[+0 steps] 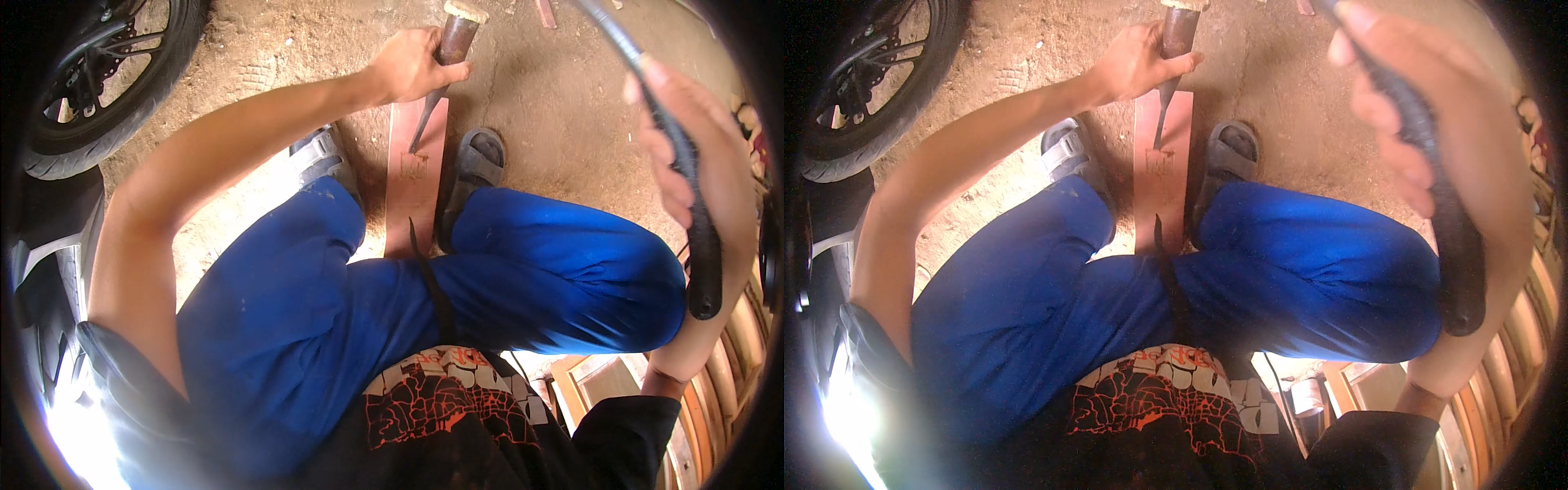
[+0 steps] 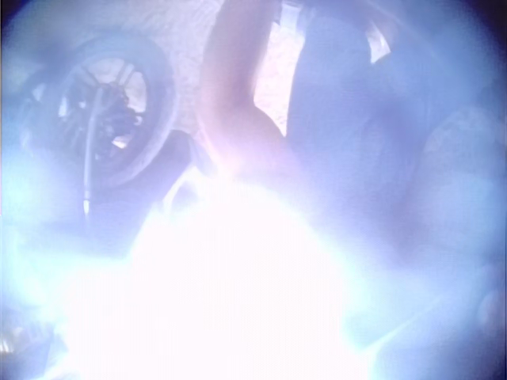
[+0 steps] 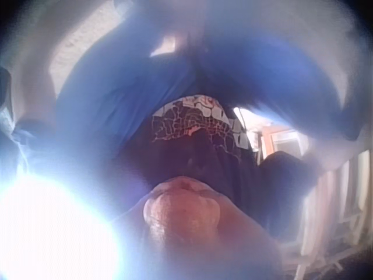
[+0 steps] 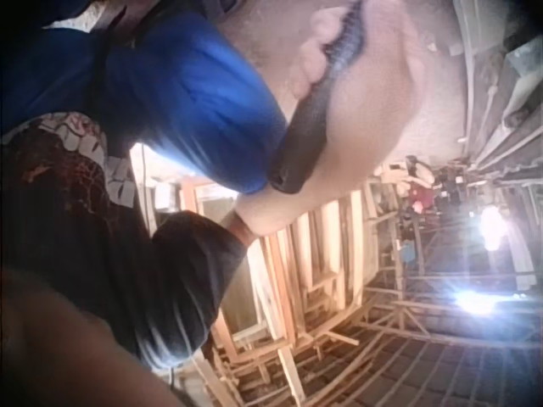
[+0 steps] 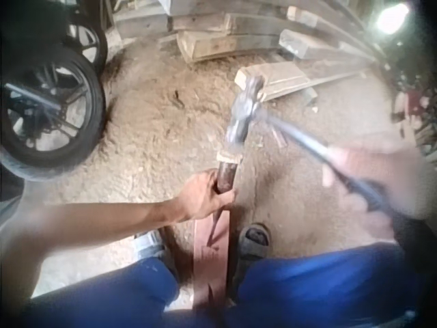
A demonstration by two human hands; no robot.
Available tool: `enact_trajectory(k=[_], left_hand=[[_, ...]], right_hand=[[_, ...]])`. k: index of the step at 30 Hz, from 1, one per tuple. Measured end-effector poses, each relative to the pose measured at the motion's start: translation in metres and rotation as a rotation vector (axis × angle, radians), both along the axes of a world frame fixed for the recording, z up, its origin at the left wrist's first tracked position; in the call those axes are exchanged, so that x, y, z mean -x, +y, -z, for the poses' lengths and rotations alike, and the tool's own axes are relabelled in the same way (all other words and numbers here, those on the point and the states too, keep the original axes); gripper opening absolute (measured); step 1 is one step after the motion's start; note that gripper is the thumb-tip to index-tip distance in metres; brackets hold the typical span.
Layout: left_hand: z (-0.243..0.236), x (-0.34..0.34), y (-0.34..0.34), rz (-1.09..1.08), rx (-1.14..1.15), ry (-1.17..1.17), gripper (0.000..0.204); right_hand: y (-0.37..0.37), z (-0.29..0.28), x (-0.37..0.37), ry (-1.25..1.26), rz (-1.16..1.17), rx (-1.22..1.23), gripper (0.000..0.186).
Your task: The person sits on the ground and uses a chisel and hammer to carve a rectangular recess into a pinkish wooden plank. They repeatedly strike the chisel to remove wood chips and deepen the cut.
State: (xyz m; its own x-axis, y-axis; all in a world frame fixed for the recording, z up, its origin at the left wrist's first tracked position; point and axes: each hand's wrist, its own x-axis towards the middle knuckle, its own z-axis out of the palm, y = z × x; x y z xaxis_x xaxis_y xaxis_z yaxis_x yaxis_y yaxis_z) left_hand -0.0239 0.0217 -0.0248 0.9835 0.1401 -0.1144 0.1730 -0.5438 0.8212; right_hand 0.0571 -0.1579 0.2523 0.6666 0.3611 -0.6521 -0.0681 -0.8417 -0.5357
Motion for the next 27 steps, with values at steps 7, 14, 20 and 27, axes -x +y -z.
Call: enact_trajectory(k=[7,14,20,27], left_hand=[[0.004,0.003,0.002,0.005,0.011,-0.018,0.055],[0.006,-0.005,-0.002,0.008,-0.004,-0.020,0.056],[0.007,0.002,0.004,0.032,0.025,-0.006,0.056],[0.002,-0.014,-0.007,0.043,0.056,0.028,0.055]], right_hand=[[-0.008,0.024,-0.008,-0.237,-0.047,-0.209,0.034],[0.004,0.004,-0.004,-0.172,0.066,-0.097,0.034],[0.005,0.034,-0.007,-0.048,0.022,-0.105,0.033],[0.004,0.016,-0.020,-0.156,0.035,-0.122,0.033]])
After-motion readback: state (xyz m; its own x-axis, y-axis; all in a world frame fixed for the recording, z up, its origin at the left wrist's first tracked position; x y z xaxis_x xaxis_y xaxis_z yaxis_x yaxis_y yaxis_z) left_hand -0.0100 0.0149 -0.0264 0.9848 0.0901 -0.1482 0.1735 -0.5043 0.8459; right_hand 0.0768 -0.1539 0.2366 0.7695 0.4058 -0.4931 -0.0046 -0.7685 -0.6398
